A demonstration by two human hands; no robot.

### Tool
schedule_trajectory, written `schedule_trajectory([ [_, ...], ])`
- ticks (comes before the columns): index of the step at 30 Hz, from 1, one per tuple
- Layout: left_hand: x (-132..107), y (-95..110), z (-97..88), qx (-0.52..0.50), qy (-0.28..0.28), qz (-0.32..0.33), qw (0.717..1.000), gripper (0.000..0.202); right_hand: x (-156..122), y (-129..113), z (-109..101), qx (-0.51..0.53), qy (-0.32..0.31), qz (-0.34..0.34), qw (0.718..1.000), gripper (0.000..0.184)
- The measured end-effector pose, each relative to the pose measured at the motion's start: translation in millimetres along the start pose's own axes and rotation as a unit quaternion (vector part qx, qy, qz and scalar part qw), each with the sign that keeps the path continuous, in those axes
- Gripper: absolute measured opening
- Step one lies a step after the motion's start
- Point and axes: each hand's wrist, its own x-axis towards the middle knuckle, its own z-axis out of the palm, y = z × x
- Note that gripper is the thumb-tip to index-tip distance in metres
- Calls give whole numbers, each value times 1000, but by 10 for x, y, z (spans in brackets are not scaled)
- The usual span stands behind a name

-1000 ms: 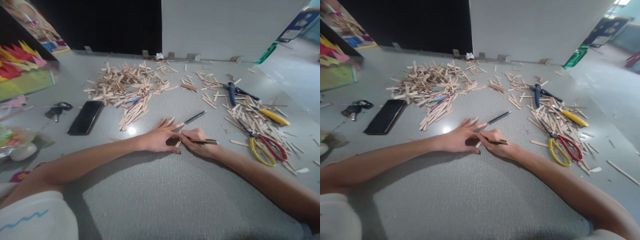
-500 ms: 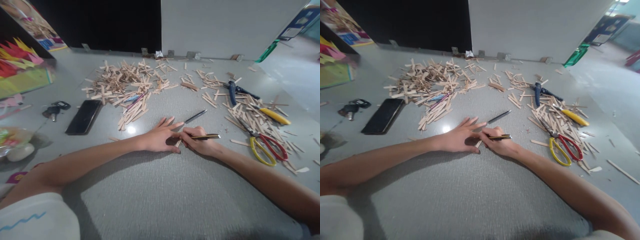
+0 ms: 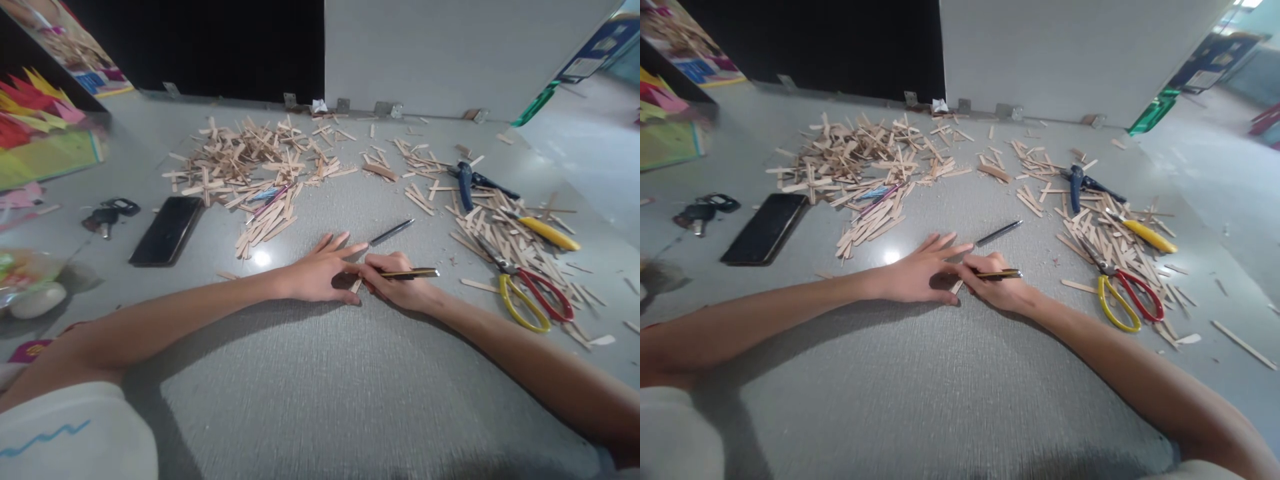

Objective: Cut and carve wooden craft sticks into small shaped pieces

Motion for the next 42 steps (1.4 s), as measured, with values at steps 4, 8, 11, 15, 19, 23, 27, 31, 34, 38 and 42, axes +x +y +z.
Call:
schedule_trajectory([
  [4,1,-4,7,-1,4,4,1000,59,0,12,4,-12,0,-17,1000,43],
  [8,6,-28,32,3,14,10,1000,55,2,41,15,-43,14,-51,998,41],
  [11,9,-57,52,7,20,11,1000,50,0,50,10,-54,14,-64,996,40],
  [15,7,-68,53,5,24,13,1000,50,1,47,-12,-83,-15,-82,993,41],
  [19,-1,-33,21,14,19,6,1000,46,16,60,-21,-90,-6,-100,991,43],
  [23,-5,-19,5,16,16,4,1000,50,23,63,-19,-86,-22,-91,992,44],
  [27,1,-41,17,6,21,2,1000,53,25,41,-8,-88,-30,-89,992,42],
  [31,5,-54,26,3,24,11,1000,55,2,35,30,-77,-8,-73,994,41],
  [34,11,-62,35,6,30,15,999,58,-45,31,58,-72,29,-60,995,43],
  [38,20,-67,46,21,50,17,998,69,-110,-26,-11,-108,33,-42,993,35],
  [42,-31,-41,26,36,112,-11,993,78,-161,-107,-226,-413,-66,31,908,21],
])
